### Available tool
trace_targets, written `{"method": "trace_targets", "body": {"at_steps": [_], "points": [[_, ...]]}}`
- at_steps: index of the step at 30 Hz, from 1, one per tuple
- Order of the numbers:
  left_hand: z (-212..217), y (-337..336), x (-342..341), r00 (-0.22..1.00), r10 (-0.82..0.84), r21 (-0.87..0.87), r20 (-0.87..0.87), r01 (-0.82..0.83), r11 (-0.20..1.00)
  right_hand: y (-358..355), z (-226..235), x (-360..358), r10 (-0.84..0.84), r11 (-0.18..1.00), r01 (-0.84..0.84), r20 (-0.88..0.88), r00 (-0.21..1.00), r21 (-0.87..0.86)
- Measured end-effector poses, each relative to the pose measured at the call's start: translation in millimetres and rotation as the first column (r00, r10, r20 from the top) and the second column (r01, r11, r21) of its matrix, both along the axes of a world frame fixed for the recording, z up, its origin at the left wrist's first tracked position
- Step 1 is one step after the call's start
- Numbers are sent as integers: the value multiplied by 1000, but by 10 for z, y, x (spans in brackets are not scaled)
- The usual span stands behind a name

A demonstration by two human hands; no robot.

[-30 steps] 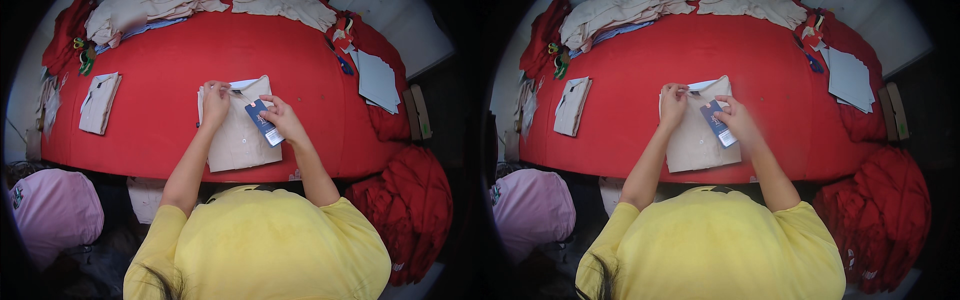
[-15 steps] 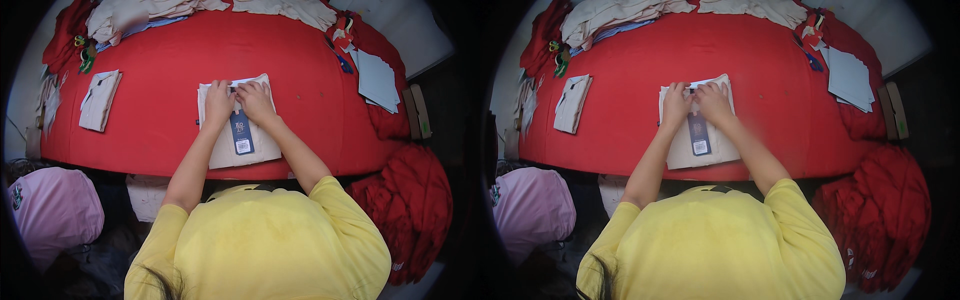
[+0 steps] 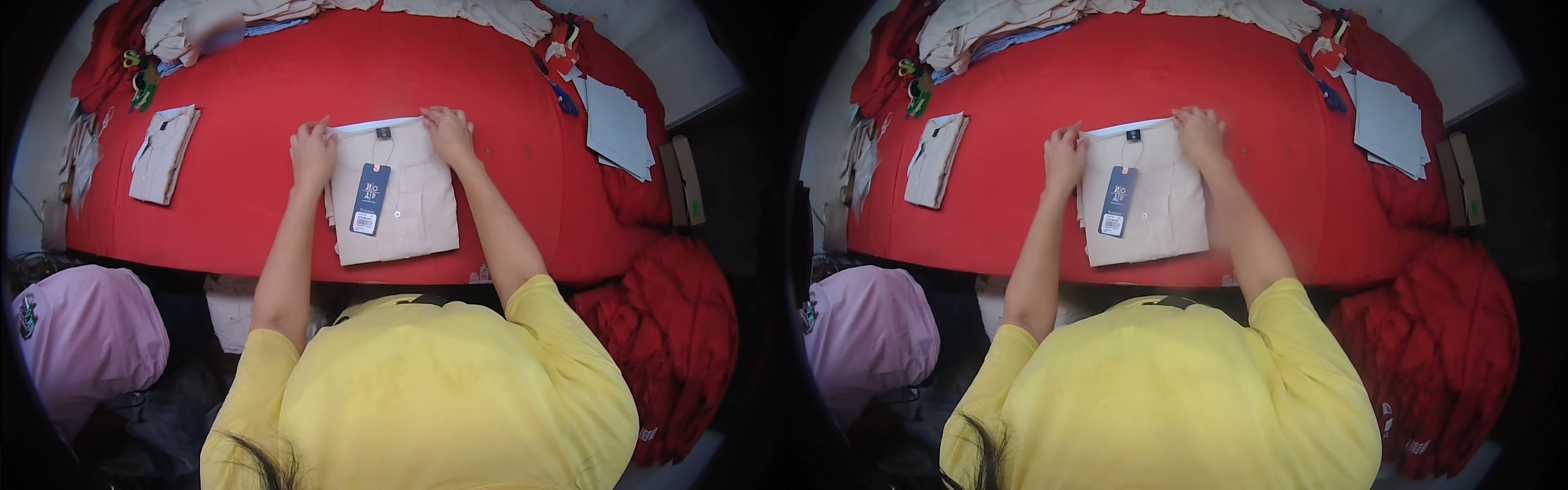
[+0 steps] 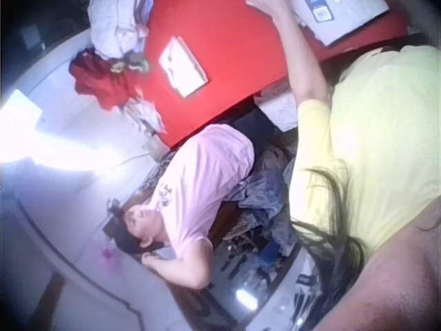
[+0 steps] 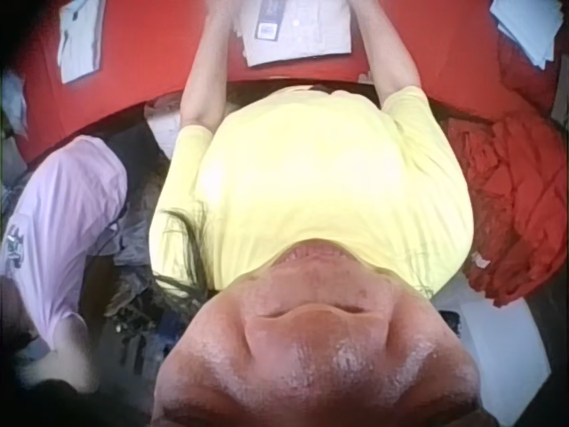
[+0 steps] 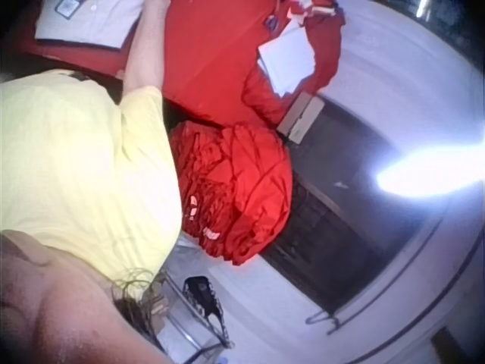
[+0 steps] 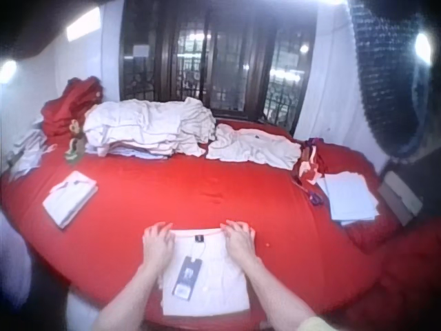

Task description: The person folds shirts on a red surface, using a cardboard template to guide the folds, and then stacks the folded shirts.

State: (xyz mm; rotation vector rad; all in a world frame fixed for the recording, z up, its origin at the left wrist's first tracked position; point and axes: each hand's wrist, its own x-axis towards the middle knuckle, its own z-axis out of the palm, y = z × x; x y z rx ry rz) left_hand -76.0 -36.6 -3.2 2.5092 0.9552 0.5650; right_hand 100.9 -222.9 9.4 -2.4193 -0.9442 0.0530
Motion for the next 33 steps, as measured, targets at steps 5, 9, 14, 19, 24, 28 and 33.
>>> {"method": "trace_targets", "body": {"at_steps": [5, 9, 14, 19, 24, 28, 33], "points": [[-79, 371, -20, 992, -103, -261, 78, 120, 958, -23, -95, 321, 45, 984, -17, -156, 987, 176], [406, 62, -194, 963, 137, -563, -234, -249, 788, -327, -238, 284, -150, 923, 328, -599, 787, 199], [-17, 61, -177, 988, -122, -482, -95, 62, 874, -281, -52, 11, 134, 946, 67, -569, 811, 318], [-50, -111, -175, 965, 105, -774, 240, 124, 621, -571, -39, -17, 367, 919, -92, -747, 554, 384], [18, -65, -324, 782, -1, -690, 624, 551, 470, -503, 45, -99, 379, 921, -197, -659, 650, 336], [374, 268, -448, 953, -119, -699, 277, 285, 656, 47, 307, -64, 402, 913, -368, -547, 734, 177], [695, 1868, -1295, 970, -126, -436, 209, 208, 875, 1744, 430, -680, 633, 774, -522, -413, 654, 359]]}}
